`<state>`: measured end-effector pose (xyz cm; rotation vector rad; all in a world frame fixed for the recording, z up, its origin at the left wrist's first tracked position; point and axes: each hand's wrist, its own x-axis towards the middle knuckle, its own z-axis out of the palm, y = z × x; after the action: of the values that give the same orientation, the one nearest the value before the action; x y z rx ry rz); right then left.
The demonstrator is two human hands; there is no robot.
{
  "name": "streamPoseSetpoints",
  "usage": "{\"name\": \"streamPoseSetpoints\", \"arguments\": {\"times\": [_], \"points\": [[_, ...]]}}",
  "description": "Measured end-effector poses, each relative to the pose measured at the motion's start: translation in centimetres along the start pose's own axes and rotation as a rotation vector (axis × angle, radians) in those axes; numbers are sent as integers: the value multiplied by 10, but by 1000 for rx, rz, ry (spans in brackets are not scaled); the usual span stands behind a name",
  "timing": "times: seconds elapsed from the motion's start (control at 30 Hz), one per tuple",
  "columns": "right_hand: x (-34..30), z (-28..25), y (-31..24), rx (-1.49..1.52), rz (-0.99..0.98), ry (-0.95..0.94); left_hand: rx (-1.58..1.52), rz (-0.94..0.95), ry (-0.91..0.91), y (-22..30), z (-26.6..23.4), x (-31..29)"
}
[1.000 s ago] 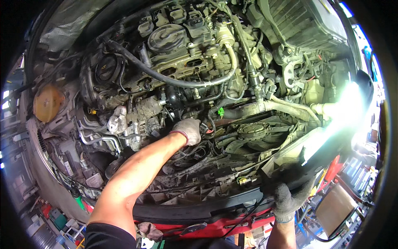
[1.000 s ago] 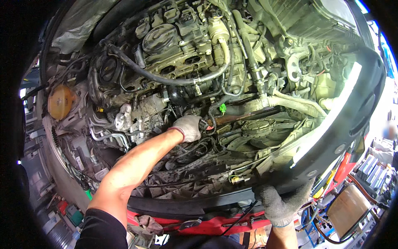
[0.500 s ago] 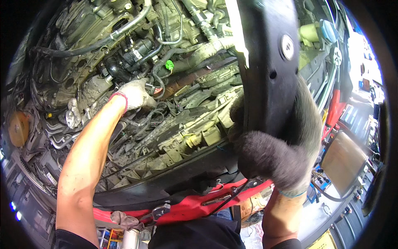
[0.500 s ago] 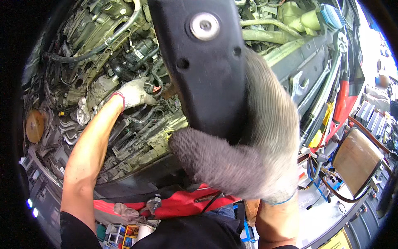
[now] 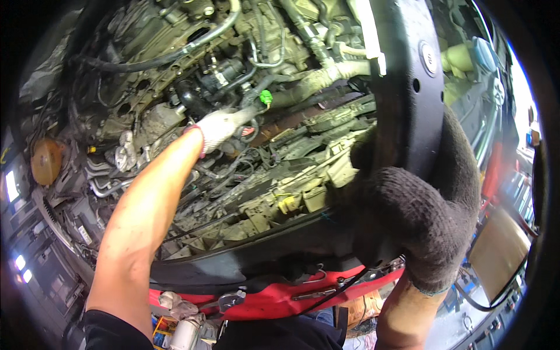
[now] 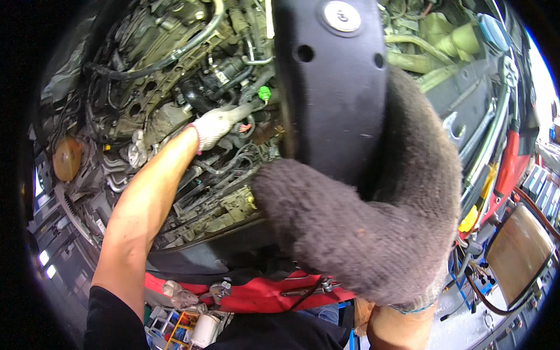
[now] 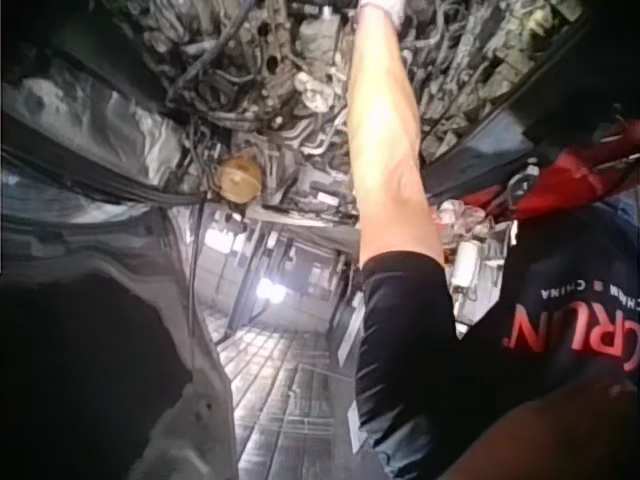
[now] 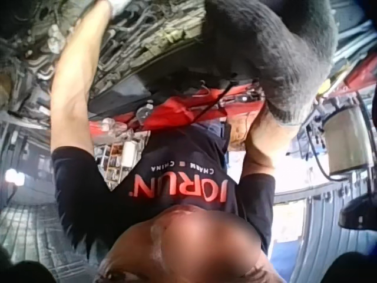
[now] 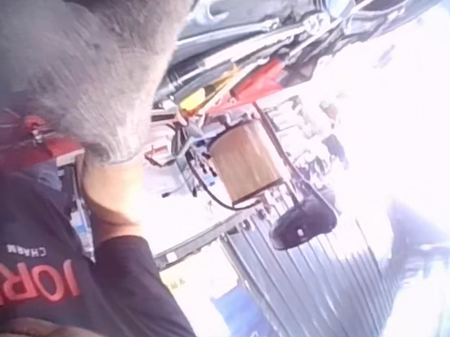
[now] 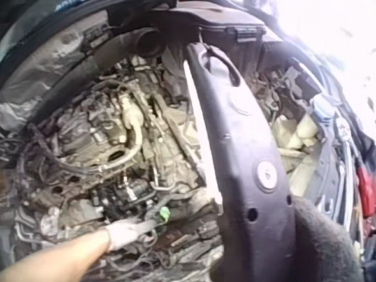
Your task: The person works inside a car engine bay, using a handheld inspection light to illuminate components while manipulating hoses, connectors, and engine parts with gloved hands. The person moves the light and hands repeatedly to access different areas of the engine.
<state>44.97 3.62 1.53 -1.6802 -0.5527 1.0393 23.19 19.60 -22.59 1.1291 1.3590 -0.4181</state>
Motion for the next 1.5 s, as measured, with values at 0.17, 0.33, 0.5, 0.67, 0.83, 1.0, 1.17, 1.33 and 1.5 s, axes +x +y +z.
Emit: {"name": "streamPoseSetpoints", "arguments": {"times": [0.17,0.33,0.5,0.67,0.83,1.0,1.17,1.33,1.5], "points": [[2,-3,0,-105,-21,2,-232,-43,-35,4,0,1],[6,-11,16,-270,-93,87,-331,-90,-182,-5,-15,9],[6,-7,19,-234,-108,77,637,77,44,13,-11,-7],[6,-5,21,-268,-101,63,950,98,53,15,-12,-17],[7,-20,29,-385,-95,-18,303,32,-153,-10,-8,14],[7,-34,28,-431,-55,-250,-148,-32,-165,-35,-12,25],[2,-56,24,-1379,-613,-364,580,182,-54,-5,-11,-15],[-16,1,-4,-917,-405,-408,664,410,150,-33,-73,-76],[-8,23,-15,-778,-316,-601,780,79,437,-74,-138,-96]]}}
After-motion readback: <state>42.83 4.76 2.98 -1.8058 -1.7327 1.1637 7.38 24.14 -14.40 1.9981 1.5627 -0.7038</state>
